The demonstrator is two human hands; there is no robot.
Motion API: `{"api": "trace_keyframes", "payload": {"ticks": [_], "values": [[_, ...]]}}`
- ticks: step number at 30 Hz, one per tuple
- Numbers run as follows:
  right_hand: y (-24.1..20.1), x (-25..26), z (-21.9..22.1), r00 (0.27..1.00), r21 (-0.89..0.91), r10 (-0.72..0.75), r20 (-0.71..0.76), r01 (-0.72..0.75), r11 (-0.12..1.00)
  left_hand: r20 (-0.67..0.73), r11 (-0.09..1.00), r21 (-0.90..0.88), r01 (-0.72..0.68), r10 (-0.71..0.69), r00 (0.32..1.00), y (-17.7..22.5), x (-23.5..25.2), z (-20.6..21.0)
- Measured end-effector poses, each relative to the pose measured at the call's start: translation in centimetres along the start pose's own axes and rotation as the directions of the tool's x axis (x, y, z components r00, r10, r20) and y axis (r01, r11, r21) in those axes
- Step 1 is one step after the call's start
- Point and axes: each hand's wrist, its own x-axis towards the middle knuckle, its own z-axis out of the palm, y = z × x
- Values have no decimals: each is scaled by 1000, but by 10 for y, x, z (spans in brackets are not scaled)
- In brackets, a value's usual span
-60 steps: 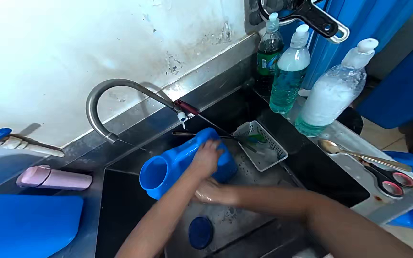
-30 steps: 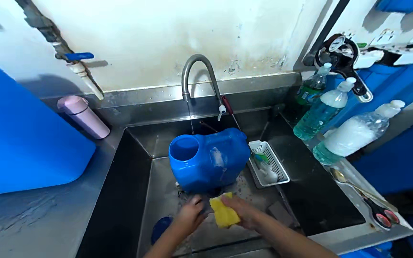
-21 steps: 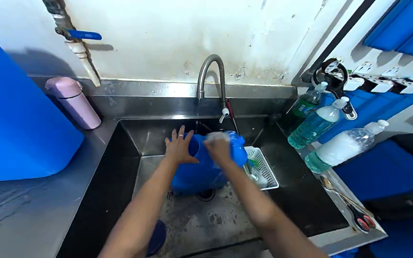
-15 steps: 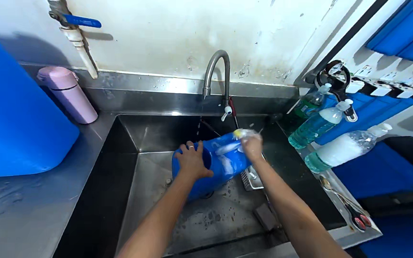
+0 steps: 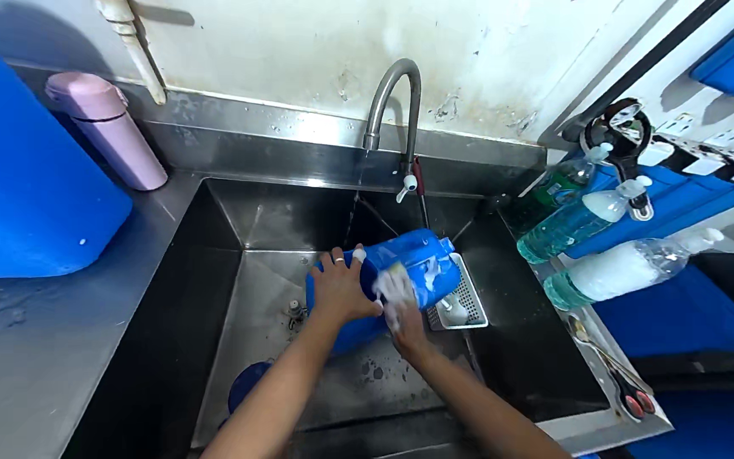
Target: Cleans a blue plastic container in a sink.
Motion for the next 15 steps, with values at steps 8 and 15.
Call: {"api": "trace_keyframes", "payload": {"ticks": [8,15], "values": [[42,138,5,855,-277,208,476,-79,958,-59,1000,21,10,-9,998,-4,-4,2],[47,-30,-34,939,-21,-166,302,181,983,-15,998,47,-28,29,999,-16,6,-8]]}}
